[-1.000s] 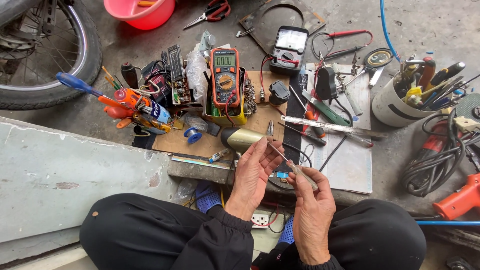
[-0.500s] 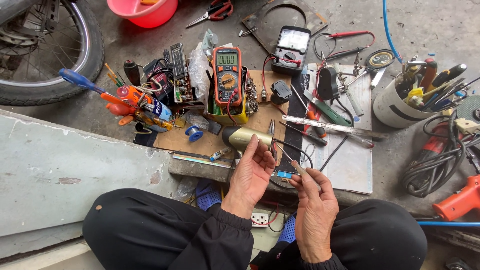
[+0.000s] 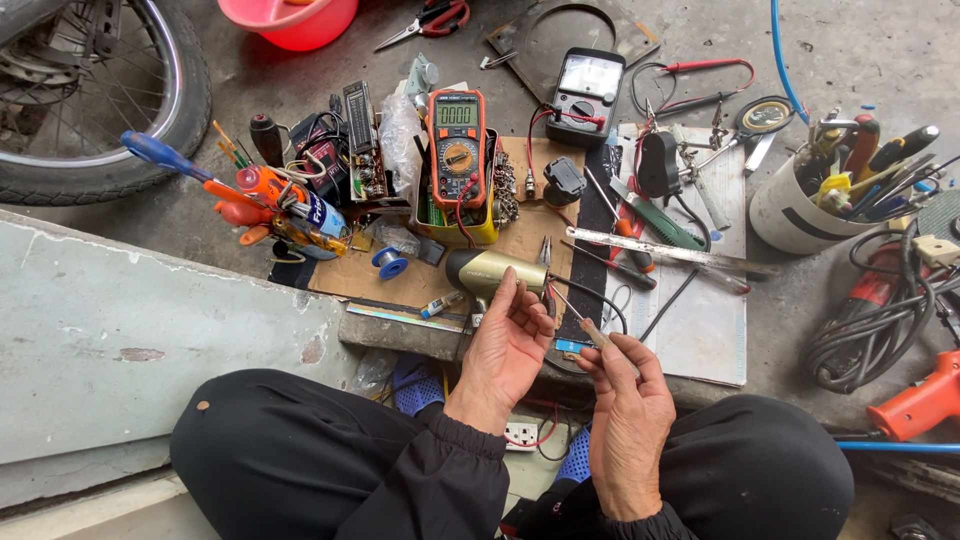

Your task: Inspecting and repairing the internal wiring of a hair dryer

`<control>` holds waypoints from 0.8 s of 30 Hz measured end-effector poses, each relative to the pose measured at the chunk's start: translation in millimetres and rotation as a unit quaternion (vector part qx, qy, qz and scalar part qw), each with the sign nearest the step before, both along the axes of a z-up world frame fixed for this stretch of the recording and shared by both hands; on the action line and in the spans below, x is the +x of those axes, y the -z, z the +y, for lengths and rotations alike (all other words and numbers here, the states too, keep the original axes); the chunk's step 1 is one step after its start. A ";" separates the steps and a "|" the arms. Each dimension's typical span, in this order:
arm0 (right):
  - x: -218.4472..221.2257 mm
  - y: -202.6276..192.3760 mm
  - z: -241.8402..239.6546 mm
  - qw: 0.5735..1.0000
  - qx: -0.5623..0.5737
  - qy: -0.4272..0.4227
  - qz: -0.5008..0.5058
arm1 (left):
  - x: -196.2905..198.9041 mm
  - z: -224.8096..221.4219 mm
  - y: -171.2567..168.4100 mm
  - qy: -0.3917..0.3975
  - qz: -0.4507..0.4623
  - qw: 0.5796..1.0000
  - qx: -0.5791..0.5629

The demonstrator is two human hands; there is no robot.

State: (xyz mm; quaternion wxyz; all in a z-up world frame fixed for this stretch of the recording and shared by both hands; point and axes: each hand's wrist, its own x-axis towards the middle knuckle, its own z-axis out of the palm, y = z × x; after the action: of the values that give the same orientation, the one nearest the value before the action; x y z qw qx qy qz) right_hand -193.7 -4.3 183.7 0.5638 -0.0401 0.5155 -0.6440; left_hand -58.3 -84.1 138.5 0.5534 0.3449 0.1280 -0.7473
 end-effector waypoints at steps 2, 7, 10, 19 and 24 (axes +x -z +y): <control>-0.1 1.1 0.6 1.000 -0.002 0.000 -0.003 | -0.3 -0.5 1.8 -0.001 0.003 1.000 0.001; -0.2 5.7 1.3 1.000 -0.008 0.002 -0.003 | -0.2 -1.2 3.5 -0.006 0.008 1.000 0.006; 0.6 5.6 0.8 1.000 -0.009 0.000 -0.001 | 0.8 -1.9 5.7 -0.008 0.011 1.000 0.007; 2.0 6.8 1.4 1.000 -0.014 -0.008 0.002 | 3.3 -0.6 6.8 -0.013 0.019 1.000 0.008; 1.8 5.8 2.0 1.000 -0.009 -0.013 0.000 | 4.5 0.1 9.9 -0.014 0.019 1.000 0.012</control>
State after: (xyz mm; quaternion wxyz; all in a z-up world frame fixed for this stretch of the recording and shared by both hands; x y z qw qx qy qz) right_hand -191.8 -2.3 177.9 0.5721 -0.0521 0.5086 -0.6413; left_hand -53.8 -84.0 128.5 0.5574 0.3350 0.1526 -0.7441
